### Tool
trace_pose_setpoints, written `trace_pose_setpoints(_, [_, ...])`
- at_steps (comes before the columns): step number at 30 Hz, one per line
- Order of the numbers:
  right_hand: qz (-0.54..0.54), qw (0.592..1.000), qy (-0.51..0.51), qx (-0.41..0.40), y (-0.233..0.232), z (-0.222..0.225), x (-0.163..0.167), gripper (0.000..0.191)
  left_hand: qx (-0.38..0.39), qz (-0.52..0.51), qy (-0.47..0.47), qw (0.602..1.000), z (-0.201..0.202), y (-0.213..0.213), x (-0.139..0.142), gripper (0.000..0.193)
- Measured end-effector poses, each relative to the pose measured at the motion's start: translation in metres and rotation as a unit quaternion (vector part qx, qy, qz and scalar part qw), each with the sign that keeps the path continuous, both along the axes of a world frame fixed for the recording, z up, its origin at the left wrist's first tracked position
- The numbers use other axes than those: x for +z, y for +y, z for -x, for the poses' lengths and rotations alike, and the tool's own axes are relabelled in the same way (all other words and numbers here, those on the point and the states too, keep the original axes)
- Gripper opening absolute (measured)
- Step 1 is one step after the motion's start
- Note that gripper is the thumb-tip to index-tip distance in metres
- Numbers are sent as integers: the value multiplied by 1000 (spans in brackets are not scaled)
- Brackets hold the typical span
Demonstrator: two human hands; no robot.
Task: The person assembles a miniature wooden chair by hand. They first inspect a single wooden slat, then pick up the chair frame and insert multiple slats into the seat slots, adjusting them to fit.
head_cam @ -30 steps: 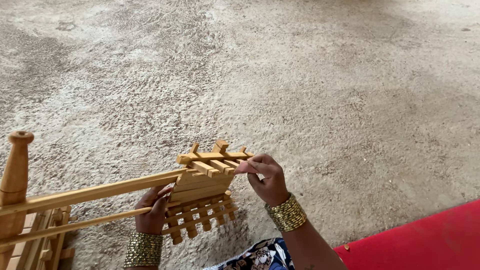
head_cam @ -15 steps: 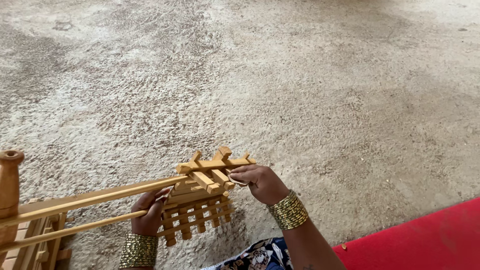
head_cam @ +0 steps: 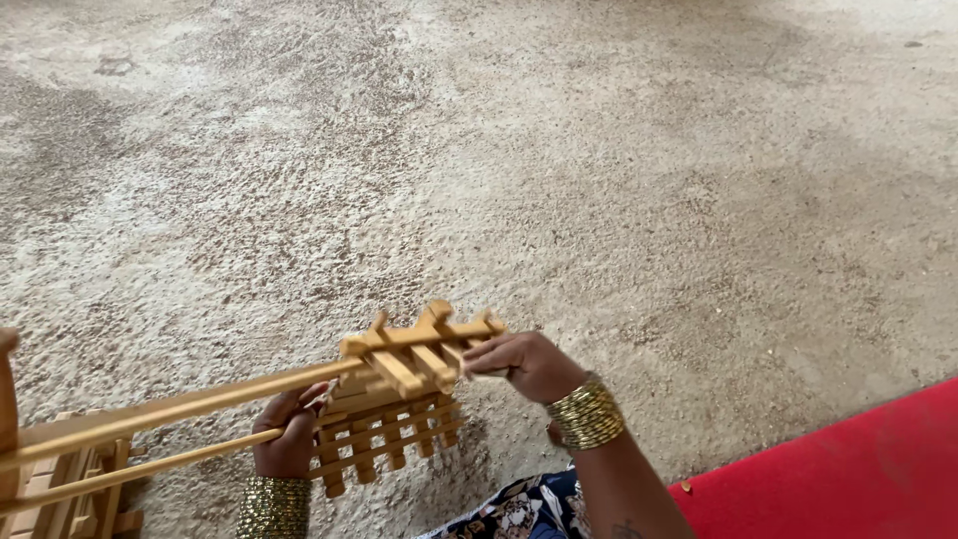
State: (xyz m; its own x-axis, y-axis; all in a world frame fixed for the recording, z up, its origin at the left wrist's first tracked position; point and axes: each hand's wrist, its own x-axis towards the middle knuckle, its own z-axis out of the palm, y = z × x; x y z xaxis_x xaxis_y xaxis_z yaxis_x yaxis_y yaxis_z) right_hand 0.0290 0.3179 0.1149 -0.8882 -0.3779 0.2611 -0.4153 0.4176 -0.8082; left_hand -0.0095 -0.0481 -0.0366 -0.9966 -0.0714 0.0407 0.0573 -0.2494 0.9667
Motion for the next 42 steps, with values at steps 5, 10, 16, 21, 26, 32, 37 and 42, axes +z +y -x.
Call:
trace_pose_setpoints(5, [-80, 993, -3, -83, 3, 7, -9, 17, -49, 42, 91, 994, 2, 0, 1, 50])
trace_pose_setpoints(10, [-54, 997, -24, -58, -3, 5, -8, 26, -24, 76, 36, 996, 2, 3, -7, 42])
trace_pose_setpoints(16, [-64, 994, -73, -51, 13, -10, 8, 30, -14, -7, 40, 999, 4, -3, -5, 46])
trace_pose_setpoints(21, [-72, 983, 49, -162, 16, -1, 7, 23, -41, -8, 43, 998, 5, -1, -6, 48])
trace_pose_setpoints(26, [-176, 976, -3, -126, -1, 3, -2, 20, -34, 42, 49, 997, 4, 1, -7, 47])
trace_pose_setpoints(32, [-132, 968, -163, -136, 23, -9, 12, 38, 17, 21, -38, 999, 1, 0, 1, 51])
trace_pose_setpoints(37, [-117, 960, -98, -234, 32, 0, 5, 35, -38, -19, 58, 997, 3, 2, -3, 48])
trace_pose_setpoints(42, [-35, 956, -205, -209, 22, 9, -14, 23, -21, 31, 53, 998, 5, 3, -11, 43])
